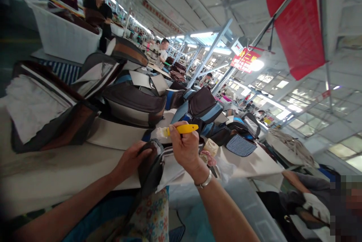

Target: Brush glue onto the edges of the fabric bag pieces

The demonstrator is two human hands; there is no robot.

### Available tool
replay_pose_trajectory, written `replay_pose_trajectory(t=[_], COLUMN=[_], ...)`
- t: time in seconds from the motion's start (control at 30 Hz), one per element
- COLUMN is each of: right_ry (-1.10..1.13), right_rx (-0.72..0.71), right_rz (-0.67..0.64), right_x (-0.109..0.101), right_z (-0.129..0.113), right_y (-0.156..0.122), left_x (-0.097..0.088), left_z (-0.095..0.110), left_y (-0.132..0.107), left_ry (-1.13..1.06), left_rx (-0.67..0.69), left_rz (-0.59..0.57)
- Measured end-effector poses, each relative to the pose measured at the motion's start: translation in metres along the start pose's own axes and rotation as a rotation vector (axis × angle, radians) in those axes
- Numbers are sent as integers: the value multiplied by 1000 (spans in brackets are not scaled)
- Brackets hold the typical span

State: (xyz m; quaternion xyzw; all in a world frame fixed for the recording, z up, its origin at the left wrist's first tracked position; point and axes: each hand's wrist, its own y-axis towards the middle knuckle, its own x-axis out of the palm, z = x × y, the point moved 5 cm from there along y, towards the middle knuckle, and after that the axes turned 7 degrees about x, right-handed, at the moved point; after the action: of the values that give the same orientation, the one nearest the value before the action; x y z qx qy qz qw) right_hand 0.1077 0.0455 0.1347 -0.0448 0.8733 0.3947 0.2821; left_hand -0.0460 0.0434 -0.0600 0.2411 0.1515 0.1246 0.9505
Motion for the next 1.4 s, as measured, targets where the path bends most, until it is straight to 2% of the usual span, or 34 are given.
replay_pose_trajectory(t=[0.1,0.27,0.37,0.5,0.6,0.67,0.77,0.83,0.93,1.07,1.13,1.23,1.33,1.4], right_ry=[-12,-192,-362,-359,-325,-358,-326,-248,-198,-351,-414,-379,-351,-418], right_rx=[-34,-275,-324,-246,-186,-162,-115,-90,-64,-73,-101,-118,-101,-128], right_rz=[-42,-314,-411,-294,-319,-313,-161,-105,-153,-357,-335,-243,-318,-353], right_x=[5,30,28,6,2,-3,-24,-35,-36,-26,-31,-39,-33,-28], right_z=[-8,-5,-1,-10,-6,0,-1,-8,-16,-8,-5,-8,-8,-8], right_y=[-4,-16,-19,-13,-11,-8,-3,-2,-6,-12,-11,-8,-9,-11], left_x=[7,7,5,11,14,13,17,21,27,30,30,29,28,27], left_z=[4,23,34,44,46,49,63,74,86,95,98,101,102,101], left_y=[2,6,7,5,2,-1,-9,-15,-20,-20,-20,-21,-21,-21], left_ry=[-77,-167,-187,-199,-107,54,350,503,618,676,686,673,676,690], left_rx=[-3,6,21,57,123,254,557,754,919,937,942,955,956,952], left_rz=[-31,-52,-81,-121,-61,7,52,77,104,102,114,117,101,95])
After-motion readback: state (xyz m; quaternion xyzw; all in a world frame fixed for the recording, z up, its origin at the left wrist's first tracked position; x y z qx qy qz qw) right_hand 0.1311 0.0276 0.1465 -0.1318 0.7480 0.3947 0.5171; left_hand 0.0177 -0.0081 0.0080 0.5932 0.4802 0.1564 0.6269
